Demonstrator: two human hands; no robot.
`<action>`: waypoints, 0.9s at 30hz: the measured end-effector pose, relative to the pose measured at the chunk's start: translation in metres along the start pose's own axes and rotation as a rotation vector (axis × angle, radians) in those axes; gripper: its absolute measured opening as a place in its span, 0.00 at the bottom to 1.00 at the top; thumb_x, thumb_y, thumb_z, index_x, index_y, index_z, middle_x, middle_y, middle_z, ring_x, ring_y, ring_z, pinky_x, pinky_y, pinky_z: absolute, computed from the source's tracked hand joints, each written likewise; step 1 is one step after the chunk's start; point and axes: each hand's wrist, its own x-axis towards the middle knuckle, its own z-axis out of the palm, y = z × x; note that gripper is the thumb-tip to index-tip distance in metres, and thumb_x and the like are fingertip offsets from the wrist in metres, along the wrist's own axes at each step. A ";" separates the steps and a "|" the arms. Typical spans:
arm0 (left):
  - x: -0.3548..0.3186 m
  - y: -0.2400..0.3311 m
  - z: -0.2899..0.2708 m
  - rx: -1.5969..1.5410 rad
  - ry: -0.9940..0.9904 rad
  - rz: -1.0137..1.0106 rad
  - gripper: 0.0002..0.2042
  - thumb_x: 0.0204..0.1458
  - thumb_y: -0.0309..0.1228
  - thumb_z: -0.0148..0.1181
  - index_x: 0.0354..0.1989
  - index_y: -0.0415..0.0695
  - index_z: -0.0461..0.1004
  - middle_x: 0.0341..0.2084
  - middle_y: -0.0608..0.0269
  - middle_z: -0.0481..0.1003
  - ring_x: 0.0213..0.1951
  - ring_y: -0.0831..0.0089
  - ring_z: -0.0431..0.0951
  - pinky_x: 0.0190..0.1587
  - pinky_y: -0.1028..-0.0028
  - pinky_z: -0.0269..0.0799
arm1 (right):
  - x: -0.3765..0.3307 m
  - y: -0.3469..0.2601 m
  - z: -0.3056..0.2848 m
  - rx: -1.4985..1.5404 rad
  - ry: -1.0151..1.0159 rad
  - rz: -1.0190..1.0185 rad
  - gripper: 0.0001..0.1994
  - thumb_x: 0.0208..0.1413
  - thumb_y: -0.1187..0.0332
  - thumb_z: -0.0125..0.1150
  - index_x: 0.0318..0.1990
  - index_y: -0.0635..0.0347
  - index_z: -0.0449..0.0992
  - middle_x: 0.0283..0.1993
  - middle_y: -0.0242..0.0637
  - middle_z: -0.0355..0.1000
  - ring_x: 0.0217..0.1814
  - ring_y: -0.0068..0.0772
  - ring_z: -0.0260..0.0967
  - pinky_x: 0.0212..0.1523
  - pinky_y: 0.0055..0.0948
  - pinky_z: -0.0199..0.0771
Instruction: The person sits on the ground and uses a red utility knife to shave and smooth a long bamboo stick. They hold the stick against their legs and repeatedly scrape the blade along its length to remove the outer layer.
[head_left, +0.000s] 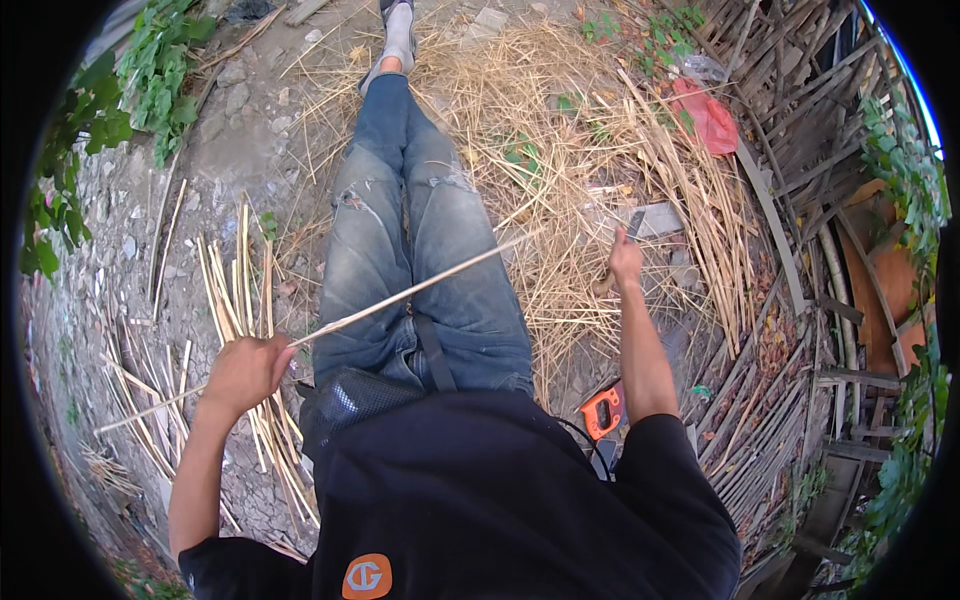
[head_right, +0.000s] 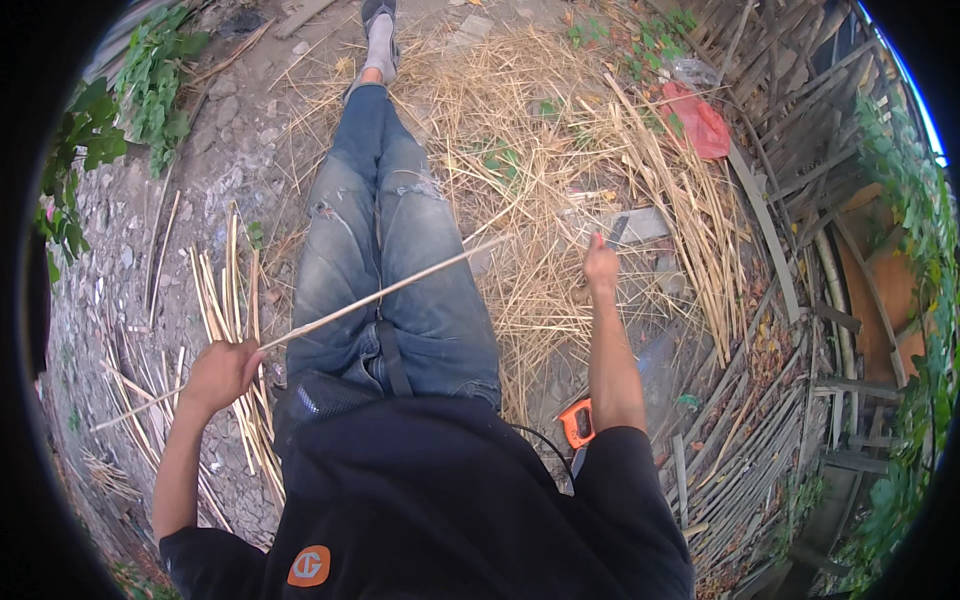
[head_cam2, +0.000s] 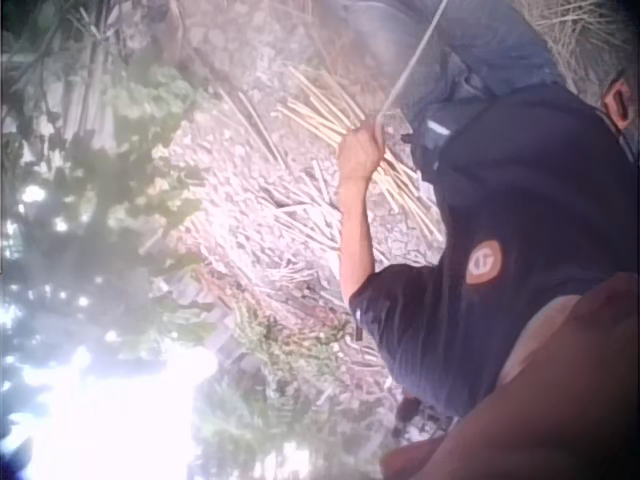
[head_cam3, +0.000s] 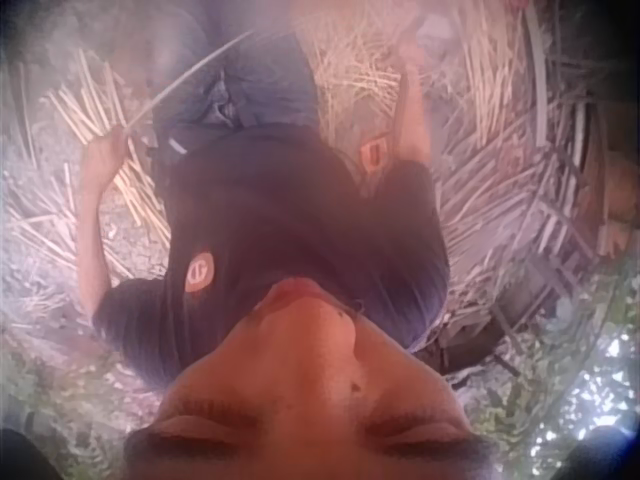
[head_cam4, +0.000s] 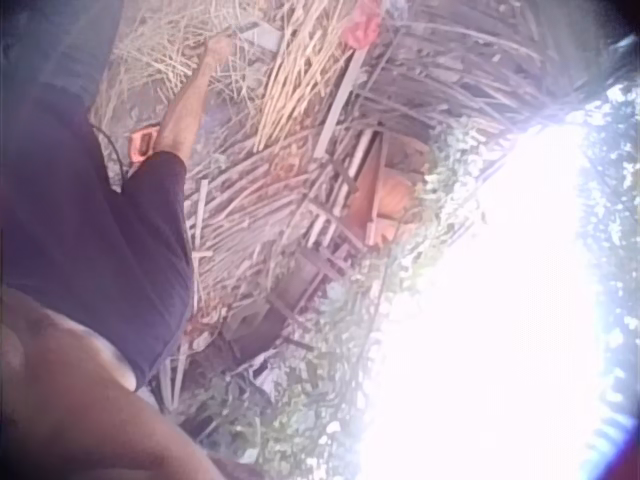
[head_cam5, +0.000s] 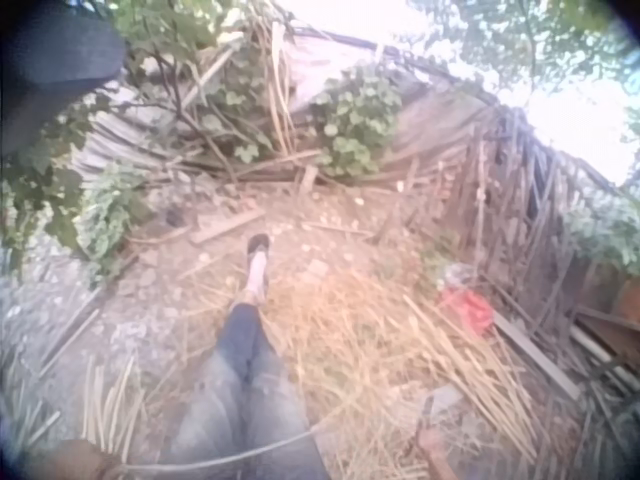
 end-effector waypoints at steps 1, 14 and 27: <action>-0.013 -0.010 0.001 -0.045 0.020 -0.046 0.16 0.70 0.40 0.52 0.35 0.41 0.75 0.22 0.42 0.78 0.29 0.39 0.81 0.34 0.46 0.77 | 0.006 0.018 -0.013 -0.082 0.062 -0.029 0.40 0.70 0.36 0.43 0.32 0.73 0.80 0.30 0.59 0.78 0.37 0.59 0.77 0.46 0.53 0.73; 0.108 0.099 0.037 -0.302 0.054 -0.072 0.24 0.72 0.48 0.45 0.40 0.39 0.79 0.31 0.38 0.81 0.37 0.34 0.81 0.44 0.44 0.77 | -0.196 -0.213 -0.061 0.185 -0.447 -0.485 0.33 0.73 0.43 0.47 0.35 0.70 0.80 0.24 0.58 0.76 0.30 0.60 0.78 0.37 0.52 0.76; 0.132 0.115 0.048 -0.138 0.152 0.021 0.25 0.71 0.49 0.47 0.34 0.39 0.80 0.25 0.41 0.80 0.31 0.40 0.83 0.36 0.48 0.80 | -0.230 -0.231 -0.049 0.080 -0.484 -0.562 0.33 0.71 0.42 0.49 0.32 0.69 0.80 0.28 0.63 0.77 0.36 0.67 0.78 0.43 0.57 0.76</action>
